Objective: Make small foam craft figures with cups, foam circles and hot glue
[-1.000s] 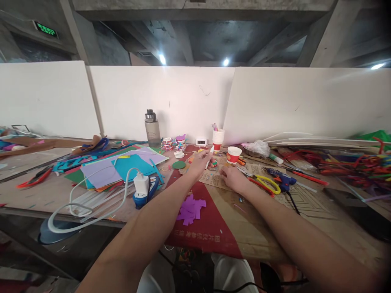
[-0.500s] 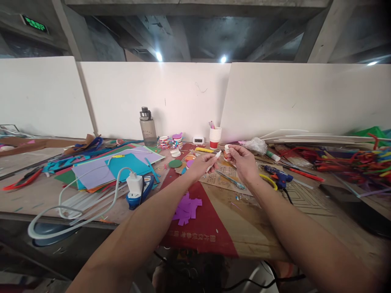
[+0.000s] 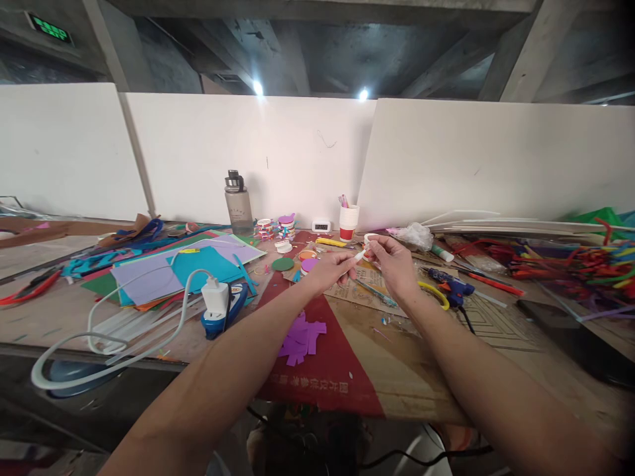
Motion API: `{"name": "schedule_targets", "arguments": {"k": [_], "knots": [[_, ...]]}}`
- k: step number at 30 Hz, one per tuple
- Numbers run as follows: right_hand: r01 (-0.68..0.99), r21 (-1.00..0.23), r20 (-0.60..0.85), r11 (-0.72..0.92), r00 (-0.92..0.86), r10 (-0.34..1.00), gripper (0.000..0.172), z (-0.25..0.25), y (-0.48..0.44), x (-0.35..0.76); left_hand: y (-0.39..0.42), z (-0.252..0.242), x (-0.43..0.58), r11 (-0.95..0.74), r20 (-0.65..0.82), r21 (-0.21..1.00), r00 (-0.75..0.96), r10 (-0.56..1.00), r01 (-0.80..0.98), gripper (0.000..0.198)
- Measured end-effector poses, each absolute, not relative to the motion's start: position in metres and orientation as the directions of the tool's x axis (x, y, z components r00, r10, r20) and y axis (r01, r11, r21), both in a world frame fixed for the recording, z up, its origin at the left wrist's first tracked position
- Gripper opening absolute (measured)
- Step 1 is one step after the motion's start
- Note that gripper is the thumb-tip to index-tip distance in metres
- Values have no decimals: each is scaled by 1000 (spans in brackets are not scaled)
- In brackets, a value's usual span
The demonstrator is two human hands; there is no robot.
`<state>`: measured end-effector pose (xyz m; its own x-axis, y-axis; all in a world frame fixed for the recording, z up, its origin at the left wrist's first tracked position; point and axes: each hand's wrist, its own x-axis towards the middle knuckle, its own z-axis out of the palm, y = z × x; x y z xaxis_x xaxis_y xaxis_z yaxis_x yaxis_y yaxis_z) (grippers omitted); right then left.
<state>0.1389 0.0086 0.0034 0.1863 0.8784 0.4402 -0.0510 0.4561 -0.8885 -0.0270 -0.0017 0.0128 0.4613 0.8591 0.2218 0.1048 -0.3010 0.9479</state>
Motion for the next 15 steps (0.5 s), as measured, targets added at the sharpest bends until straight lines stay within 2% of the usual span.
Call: {"name": "schedule_targets", "arguments": {"k": [9,15], "knots": [[23,-882,470,472,131,873,33,3,8,136,0,14,-26,-320,250,943,433,866,96,30],[-96,-894,429,438,103,897,34,4,5,133,0,17,-28,-375,282,917,440,853,138,39]]}}
